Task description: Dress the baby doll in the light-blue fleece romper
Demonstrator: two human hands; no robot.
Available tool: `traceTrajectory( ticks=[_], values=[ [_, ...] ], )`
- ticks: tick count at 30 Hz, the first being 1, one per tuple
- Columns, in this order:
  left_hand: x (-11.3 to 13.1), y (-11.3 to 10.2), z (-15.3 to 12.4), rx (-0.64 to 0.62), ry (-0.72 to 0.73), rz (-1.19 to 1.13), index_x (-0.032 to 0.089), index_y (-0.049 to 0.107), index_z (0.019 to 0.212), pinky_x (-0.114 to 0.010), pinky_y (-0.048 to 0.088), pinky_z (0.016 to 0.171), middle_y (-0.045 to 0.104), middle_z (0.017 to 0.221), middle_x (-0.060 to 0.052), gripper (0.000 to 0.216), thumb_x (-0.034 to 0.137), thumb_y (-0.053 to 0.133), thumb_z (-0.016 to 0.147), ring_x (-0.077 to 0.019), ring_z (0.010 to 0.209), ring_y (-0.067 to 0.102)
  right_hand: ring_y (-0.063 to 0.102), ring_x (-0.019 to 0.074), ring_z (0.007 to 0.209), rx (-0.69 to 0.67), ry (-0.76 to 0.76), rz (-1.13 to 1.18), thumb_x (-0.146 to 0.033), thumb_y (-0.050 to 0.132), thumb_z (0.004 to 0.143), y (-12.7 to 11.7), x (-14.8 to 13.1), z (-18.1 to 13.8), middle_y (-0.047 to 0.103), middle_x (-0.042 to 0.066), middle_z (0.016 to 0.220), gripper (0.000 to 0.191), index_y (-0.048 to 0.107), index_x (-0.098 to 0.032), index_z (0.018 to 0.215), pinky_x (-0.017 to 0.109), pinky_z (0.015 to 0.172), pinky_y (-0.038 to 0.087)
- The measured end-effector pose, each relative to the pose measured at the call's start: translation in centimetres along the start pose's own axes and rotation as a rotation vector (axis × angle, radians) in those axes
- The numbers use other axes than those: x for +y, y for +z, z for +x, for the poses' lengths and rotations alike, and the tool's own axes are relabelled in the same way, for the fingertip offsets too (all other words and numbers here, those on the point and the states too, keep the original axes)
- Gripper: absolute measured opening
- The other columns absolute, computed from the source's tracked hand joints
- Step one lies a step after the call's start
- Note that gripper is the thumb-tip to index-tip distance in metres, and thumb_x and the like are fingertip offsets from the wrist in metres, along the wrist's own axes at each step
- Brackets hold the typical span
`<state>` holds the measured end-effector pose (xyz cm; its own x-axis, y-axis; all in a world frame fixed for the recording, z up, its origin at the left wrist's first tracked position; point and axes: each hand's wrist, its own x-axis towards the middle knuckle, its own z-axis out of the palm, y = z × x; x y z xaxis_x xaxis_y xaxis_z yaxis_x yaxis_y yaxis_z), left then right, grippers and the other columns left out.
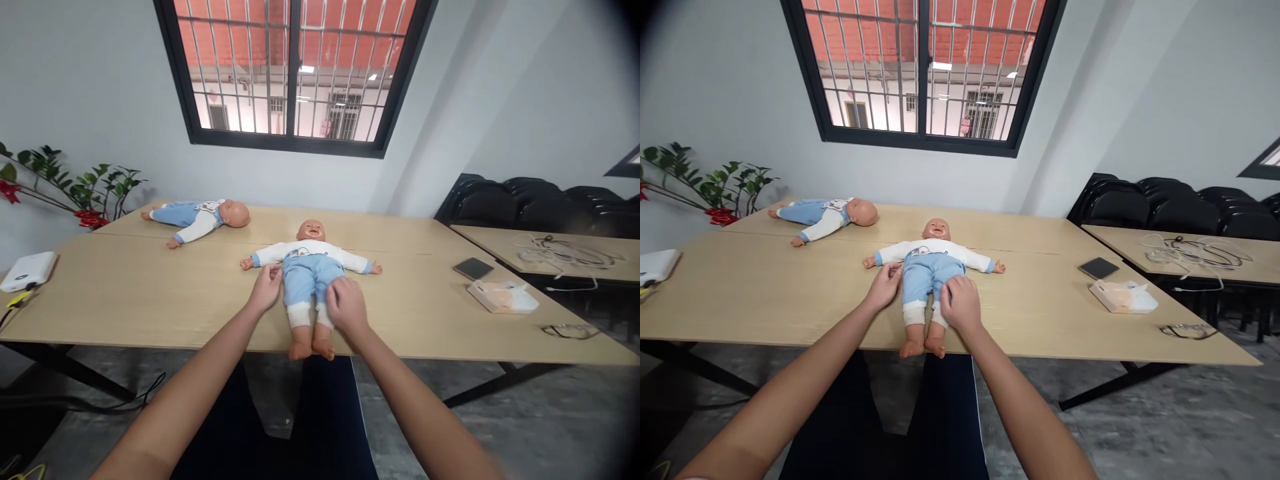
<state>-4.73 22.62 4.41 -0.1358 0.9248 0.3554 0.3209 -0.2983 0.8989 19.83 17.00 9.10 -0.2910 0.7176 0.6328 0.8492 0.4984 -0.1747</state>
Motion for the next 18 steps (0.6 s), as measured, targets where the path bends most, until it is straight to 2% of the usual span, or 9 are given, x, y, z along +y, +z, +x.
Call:
traceTrajectory(
  ticks=[3, 5, 8, 10, 12, 14, 16, 18],
  values=[
    [-1.2, 1.3, 3.7, 0.028, -0.019, -0.045, 0.013, 0.06, 0.112, -0.038, 0.052, 0.09, 0.068, 0.106, -0.012, 0.028, 0.036, 0.058, 0.095, -0.0197, 0.092, 0.064, 0.057, 0.025, 0.095, -0.045, -0.056, 0.063, -0.028, 0.042, 0.103, 1.6, -0.6, 6.6, 0.066, 0.01, 0.096, 0.026, 0.062, -0.019, 0.089, 0.038, 0.088, 0.041],
    [-1.6, 1.9, 5.3, -0.001, -0.001, -0.083, 0.015, 0.062, 0.108, -0.033, 0.053, 0.085, 0.069, 0.101, -0.01, 0.026, 0.036, 0.06, 0.094, -0.0171, 0.088, 0.064, 0.058, 0.0254, 0.104, -0.144, -0.101, 0.091, -0.027, 0.043, 0.103, 3.4, -1.1, 11.6, 0.069, 0.012, 0.106, 0.024, 0.065, -0.017, 0.099, 0.037, 0.094, 0.042],
    [-2.1, 2.3, 6.5, -0.065, 0.028, -0.117, 0.016, 0.063, 0.098, -0.028, 0.053, 0.075, 0.068, 0.087, -0.003, 0.021, 0.036, 0.064, 0.09, -0.0137, 0.077, 0.062, 0.059, 0.0285, 0.118, -0.477, -0.097, 0.079, -0.027, 0.047, 0.1, 7.0, -1.8, 18.2, 0.068, 0.017, 0.127, 0.033, 0.063, -0.013, 0.127, 0.04, 0.1, 0.043],
    [-2.4, 2.1, 6.7, -0.078, 0.03, -0.108, 0.017, 0.063, 0.092, -0.025, 0.051, 0.068, 0.065, 0.077, 0.0, 0.019, 0.035, 0.066, 0.087, -0.0124, 0.07, 0.059, 0.062, 0.0304, 0.116, -0.671, -0.106, 0.074, -0.028, 0.058, 0.095, 9.7, -2.3, 21.5, 0.067, 0.018, 0.133, 0.04, 0.064, -0.013, 0.131, 0.04, 0.098, 0.046],
    [-2.6, 1.7, 6.8, -0.056, 0.027, -0.08, 0.017, 0.063, 0.089, -0.025, 0.048, 0.063, 0.063, 0.074, 0.001, 0.017, 0.033, 0.067, 0.085, -0.0117, 0.064, 0.056, 0.067, 0.028, 0.109, -0.814, -0.152, 0.098, -0.021, 0.069, 0.084, 12.2, -2.9, 23.7, 0.071, 0.014, 0.129, 0.044, 0.069, -0.017, 0.127, 0.036, 0.092, 0.049],
    [-2.5, 1.3, 6.8, -0.02, 0.031, -0.04, 0.017, 0.064, 0.088, -0.026, 0.047, 0.062, 0.063, 0.076, 0.0, 0.013, 0.028, 0.068, 0.082, -0.0114, 0.063, 0.054, 0.069, 0.0235, 0.096, -0.946, -0.215, 0.134, -0.012, 0.071, 0.075, 14.0, -3.4, 24.9, 0.077, 0.007, 0.116, 0.044, 0.074, -0.021, 0.117, 0.031, 0.084, 0.05],
    [-2.2, 1.0, 6.8, 0.008, 0.046, 0.002, 0.017, 0.066, 0.087, -0.026, 0.047, 0.064, 0.063, 0.077, 0.001, 0.009, 0.02, 0.068, 0.078, -0.0113, 0.063, 0.054, 0.068, 0.0207, 0.08, -1.052, -0.27, 0.161, -0.009, 0.067, 0.072, 15.0, -3.8, 25.4, 0.08, 0.003, 0.095, 0.033, 0.078, -0.021, 0.101, 0.029, 0.076, 0.049],
    [-2.0, 0.8, 6.8, 0.02, 0.06, 0.037, 0.018, 0.066, 0.084, -0.026, 0.046, 0.064, 0.061, 0.076, 0.001, 0.011, 0.014, 0.066, 0.074, -0.0117, 0.064, 0.053, 0.065, 0.0196, 0.072, -1.097, -0.315, 0.185, -0.012, 0.066, 0.074, 15.2, -3.7, 25.4, 0.078, 0.003, 0.085, 0.022, 0.076, -0.019, 0.092, 0.029, 0.07, 0.047]
  ],
)
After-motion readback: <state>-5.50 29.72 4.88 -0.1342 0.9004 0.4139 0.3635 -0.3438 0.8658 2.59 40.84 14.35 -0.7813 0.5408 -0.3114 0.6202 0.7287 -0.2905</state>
